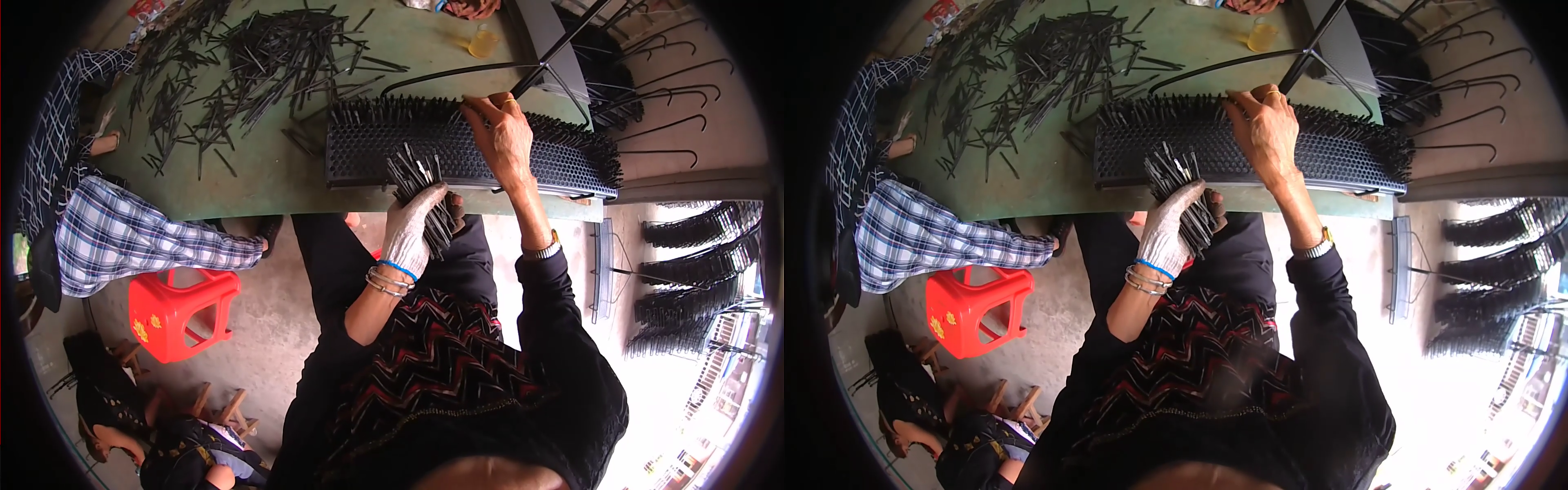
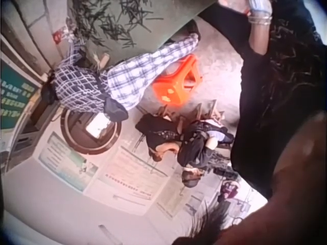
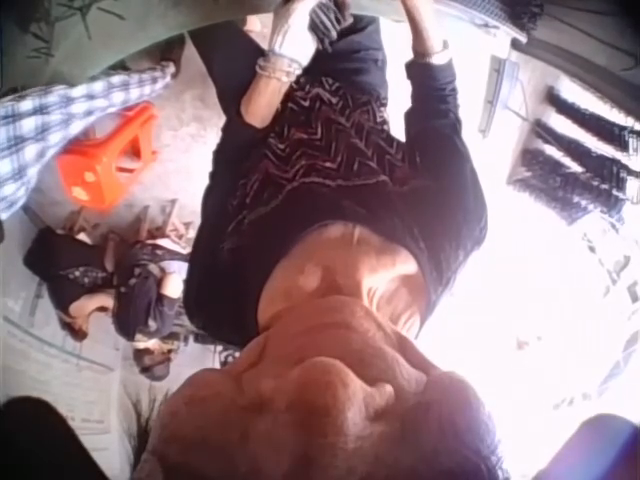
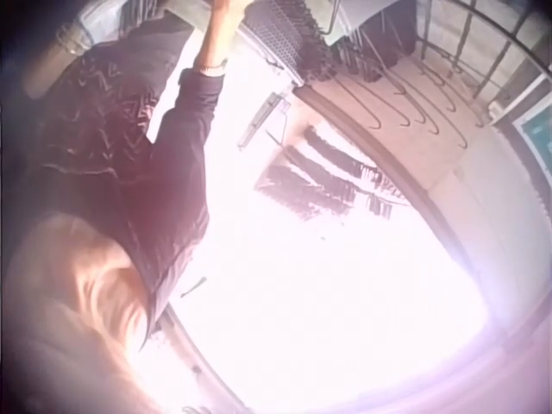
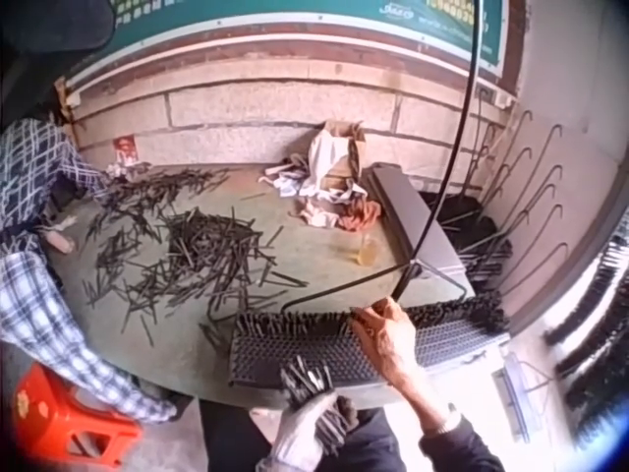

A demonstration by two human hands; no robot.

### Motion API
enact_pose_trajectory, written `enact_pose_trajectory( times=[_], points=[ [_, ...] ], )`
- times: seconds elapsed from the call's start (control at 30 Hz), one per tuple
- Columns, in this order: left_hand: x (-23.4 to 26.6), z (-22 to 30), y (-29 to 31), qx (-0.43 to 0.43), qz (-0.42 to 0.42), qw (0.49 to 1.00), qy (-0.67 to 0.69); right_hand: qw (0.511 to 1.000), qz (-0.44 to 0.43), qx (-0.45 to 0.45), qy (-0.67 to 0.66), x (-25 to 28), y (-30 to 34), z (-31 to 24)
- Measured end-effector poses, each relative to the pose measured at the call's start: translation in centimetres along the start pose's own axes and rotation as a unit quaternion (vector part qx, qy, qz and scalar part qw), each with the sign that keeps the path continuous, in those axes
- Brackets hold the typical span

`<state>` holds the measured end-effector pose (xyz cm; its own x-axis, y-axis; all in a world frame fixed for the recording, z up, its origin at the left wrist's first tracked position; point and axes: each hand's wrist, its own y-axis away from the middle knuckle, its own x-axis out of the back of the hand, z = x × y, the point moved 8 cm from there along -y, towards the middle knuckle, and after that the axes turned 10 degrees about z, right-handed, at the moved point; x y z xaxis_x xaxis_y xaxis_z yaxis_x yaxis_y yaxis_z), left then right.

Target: Manually inserting thin plastic strips into a perforated base plate for product assembly.

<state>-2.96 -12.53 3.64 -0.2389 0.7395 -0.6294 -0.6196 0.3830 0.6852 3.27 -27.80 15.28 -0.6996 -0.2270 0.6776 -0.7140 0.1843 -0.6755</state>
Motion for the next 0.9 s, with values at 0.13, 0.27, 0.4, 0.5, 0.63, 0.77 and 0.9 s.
enact_pose_trajectory(
  times=[0.13, 0.27, 0.4, 0.5, 0.63, 0.77, 0.9],
  points=[
    [0.2, 0.2, 0.0, -0.006, 0.005, 1.000, -0.010, 0.891, -0.219, -0.229, -0.326, -1.1, 2.3, -0.3],
    [0.0, 0.3, -0.3, -0.006, -0.004, 1.000, -0.029, 0.836, -0.338, -0.233, -0.365, -2.1, 4.9, -2.3],
    [-0.4, 0.7, 0.0, -0.011, -0.005, 0.998, -0.056, 0.789, -0.342, -0.302, -0.411, -2.3, 5.4, -1.5],
    [-0.1, 0.8, -0.3, -0.013, 0.003, 0.997, -0.073, 0.785, -0.342, -0.304, -0.418, -2.4, 5.4, -1.7],
    [-0.2, 1.1, -0.2, -0.025, 0.007, 0.995, -0.094, 0.784, -0.328, -0.318, -0.421, -2.4, 5.4, -1.6],
    [-0.2, 1.0, -0.3, -0.033, 0.010, 0.993, -0.114, 0.789, -0.297, -0.319, -0.432, -2.9, 5.8, -1.2],
    [0.1, 0.6, -1.0, -0.016, 0.015, 0.997, -0.078, 0.800, -0.292, -0.317, -0.417, -2.9, 5.5, -1.0]
  ],
)
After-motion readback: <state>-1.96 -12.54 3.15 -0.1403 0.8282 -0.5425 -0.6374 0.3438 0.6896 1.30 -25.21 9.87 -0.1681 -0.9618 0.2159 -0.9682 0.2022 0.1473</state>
